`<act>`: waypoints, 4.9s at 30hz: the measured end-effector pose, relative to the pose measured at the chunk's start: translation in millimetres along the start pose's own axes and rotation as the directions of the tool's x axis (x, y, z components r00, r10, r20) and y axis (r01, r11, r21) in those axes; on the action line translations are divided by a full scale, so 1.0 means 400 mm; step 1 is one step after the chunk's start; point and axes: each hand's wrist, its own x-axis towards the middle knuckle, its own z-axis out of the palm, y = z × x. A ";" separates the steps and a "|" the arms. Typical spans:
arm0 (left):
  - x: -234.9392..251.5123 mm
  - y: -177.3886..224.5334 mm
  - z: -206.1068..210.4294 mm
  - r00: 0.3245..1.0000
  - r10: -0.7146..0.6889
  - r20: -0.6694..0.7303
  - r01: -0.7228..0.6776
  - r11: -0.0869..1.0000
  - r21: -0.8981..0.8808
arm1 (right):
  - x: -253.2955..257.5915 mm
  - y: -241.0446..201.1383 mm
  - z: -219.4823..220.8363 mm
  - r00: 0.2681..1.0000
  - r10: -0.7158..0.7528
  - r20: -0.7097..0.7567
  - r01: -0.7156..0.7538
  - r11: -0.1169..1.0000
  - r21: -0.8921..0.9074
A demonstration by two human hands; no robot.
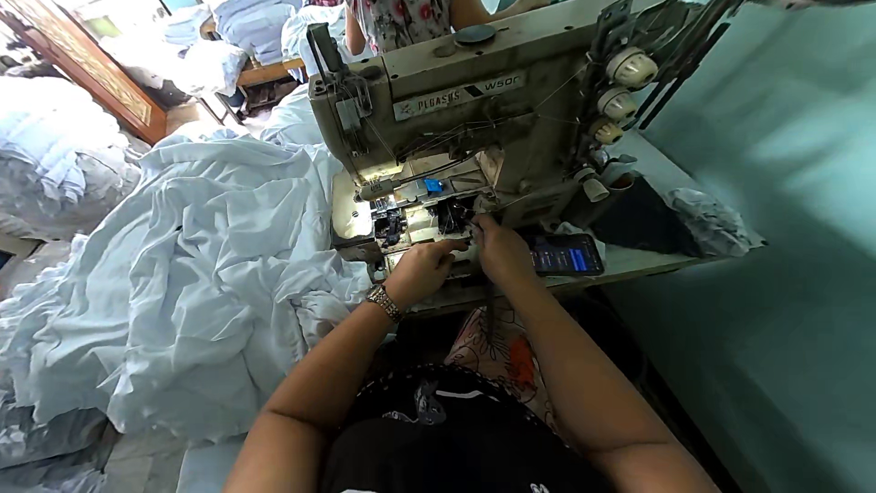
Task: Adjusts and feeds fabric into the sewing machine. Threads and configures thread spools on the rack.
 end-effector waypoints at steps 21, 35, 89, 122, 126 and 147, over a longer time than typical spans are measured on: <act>0.005 -0.001 0.007 0.998 0.070 0.002 -0.069 0.992 0.106 | 0.019 -0.025 -0.019 0.995 0.055 0.089 -0.050 0.997 -0.052; 0.007 -0.002 0.006 0.999 0.043 0.014 -0.045 0.993 0.110 | 0.029 -0.018 -0.015 0.993 0.038 0.112 -0.032 0.998 -0.053; -0.003 -0.015 -0.007 0.999 0.033 -0.013 -0.035 0.993 -0.112 | 0.038 -0.016 -0.009 0.993 0.047 0.110 -0.047 0.999 0.006; 0.045 0.077 -0.065 0.981 -0.192 -0.040 0.087 0.612 -0.786 | 0.032 -0.019 -0.012 0.990 0.047 0.135 -0.047 0.999 -0.005; -0.039 0.038 -0.048 0.969 0.006 -0.249 -0.121 0.887 -0.446 | 0.030 -0.016 -0.009 0.992 0.037 0.121 -0.038 0.999 0.007; -0.176 -0.011 0.039 0.897 0.323 -0.301 -0.379 0.913 -0.150 | 0.059 -0.044 -0.010 0.989 0.083 0.123 -0.081 0.997 -0.021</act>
